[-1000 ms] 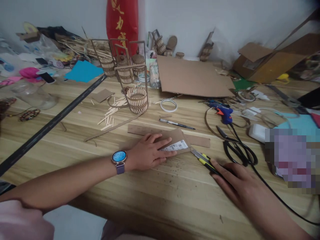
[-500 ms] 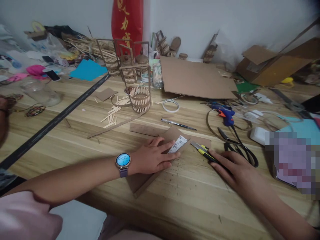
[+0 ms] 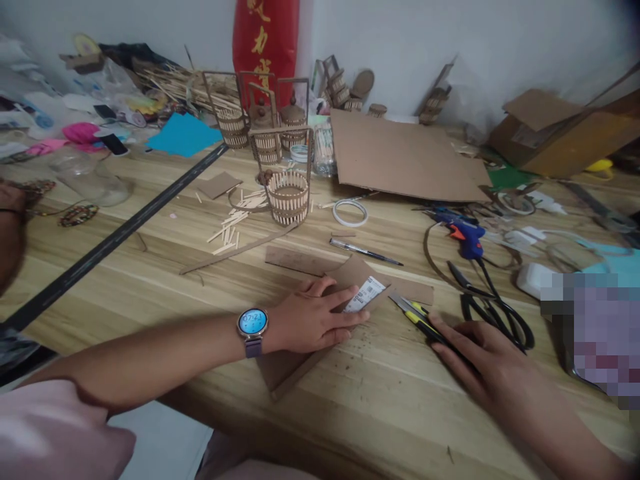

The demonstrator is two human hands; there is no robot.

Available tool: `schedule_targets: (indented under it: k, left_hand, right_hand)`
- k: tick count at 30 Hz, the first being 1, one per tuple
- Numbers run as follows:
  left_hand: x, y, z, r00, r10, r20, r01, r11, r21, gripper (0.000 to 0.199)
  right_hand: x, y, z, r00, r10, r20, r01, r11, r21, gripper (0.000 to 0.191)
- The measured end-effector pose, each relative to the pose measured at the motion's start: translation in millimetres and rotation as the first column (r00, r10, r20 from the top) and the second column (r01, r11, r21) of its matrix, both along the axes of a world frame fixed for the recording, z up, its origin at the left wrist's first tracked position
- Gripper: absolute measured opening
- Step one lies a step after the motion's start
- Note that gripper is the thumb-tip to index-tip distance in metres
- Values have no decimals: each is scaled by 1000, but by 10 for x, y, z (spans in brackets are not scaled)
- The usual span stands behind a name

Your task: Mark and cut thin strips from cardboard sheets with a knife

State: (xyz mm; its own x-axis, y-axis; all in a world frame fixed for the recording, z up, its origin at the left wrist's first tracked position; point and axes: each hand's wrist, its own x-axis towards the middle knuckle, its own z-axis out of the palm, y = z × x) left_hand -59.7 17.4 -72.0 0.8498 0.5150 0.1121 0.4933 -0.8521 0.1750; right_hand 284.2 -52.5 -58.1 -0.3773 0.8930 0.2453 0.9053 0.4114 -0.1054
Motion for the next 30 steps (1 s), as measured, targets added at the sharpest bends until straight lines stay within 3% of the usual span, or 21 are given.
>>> schedule_targets:
  k: [9, 17, 24, 30]
  left_hand:
    - [17, 7, 23, 999, -8, -51, 9, 1000, 5, 51]
    - [15, 7, 29, 999, -29, -31, 29, 1000, 2, 50]
    - [24, -11, 46, 999, -3, -34, 2, 1000, -4, 48]
    - [19, -6, 49, 999, -8, -36, 8, 1000, -14, 48]
  right_hand:
    - [-34, -44, 11, 999, 19, 34, -23, 995, 98, 53]
    - [-5, 73, -61, 999, 49, 9, -50, 995, 91, 50]
    - [-31, 36, -15, 988, 107, 115, -124, 981, 152, 49]
    - [-73, 3, 3, 984, 68, 163, -93, 983, 157, 49]
